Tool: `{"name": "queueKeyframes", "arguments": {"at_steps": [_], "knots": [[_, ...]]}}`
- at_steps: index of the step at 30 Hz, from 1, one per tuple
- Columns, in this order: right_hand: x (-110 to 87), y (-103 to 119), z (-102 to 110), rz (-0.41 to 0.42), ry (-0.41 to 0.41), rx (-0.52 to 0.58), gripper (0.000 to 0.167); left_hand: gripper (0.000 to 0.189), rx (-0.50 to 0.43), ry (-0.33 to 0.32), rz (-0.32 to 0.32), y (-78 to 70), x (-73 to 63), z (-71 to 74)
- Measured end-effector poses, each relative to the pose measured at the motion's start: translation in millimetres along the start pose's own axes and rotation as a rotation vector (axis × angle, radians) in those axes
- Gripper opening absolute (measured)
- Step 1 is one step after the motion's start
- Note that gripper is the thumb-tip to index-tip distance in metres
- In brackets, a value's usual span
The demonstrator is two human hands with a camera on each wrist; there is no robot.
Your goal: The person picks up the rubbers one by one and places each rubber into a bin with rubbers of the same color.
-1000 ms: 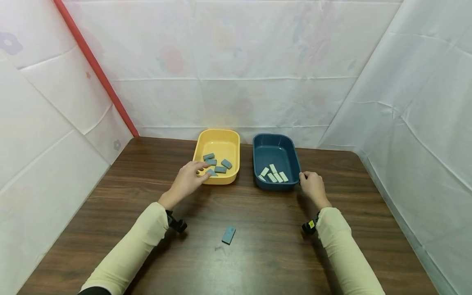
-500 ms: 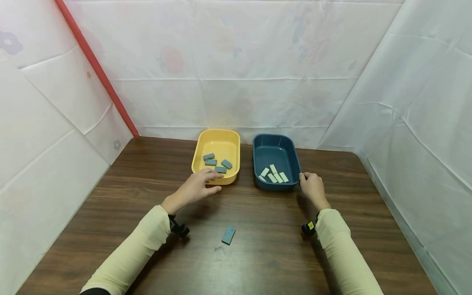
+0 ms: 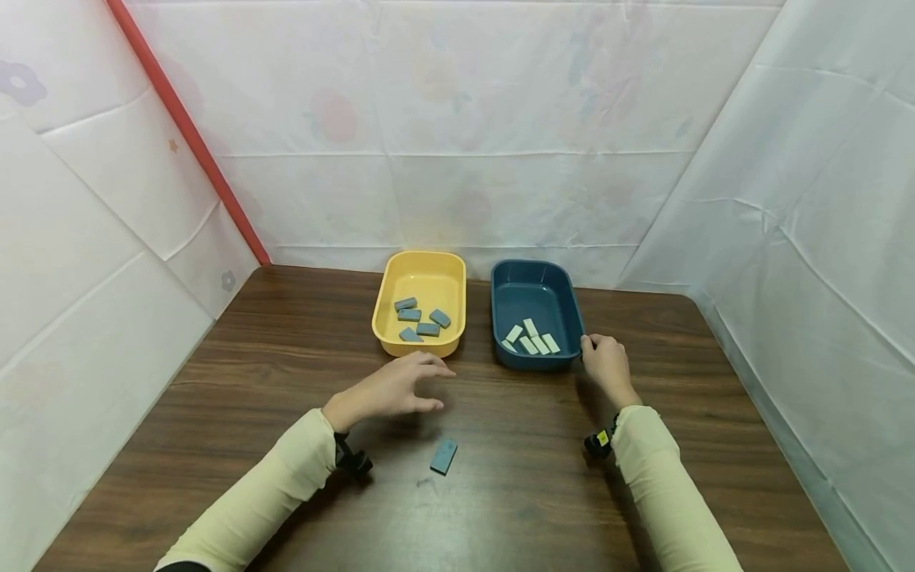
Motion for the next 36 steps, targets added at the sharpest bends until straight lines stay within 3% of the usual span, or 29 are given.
{"name": "queueKeyframes", "arguments": {"at_steps": [20, 29, 36], "knots": [[1.8, 6, -1, 0.003, -0.008, 0.006, 0.046, 0.051, 0.108, 0.308, -0.103, -17.7, -9.3, -34.8], [-2.7, 1, -1, 0.004, -0.025, 0.000, 0.044, 0.050, 0.143, 0.340, -0.177, -24.3, -12.8, -48.1], [-2.0, -3, -1, 0.017, -0.026, 0.009, 0.045, 0.046, 0.131, 0.369, -0.173, -27.0, -13.0, -50.8]]}}
Point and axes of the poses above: each hand's wrist, its own x-axis towards the middle knuckle, its own z-axis out of the back of the hand, y = z × x, the point moved 4 cm from there along x, towards the middle knuckle, and after that the axes turned 2 degrees about -x, right-handed, at the moved point
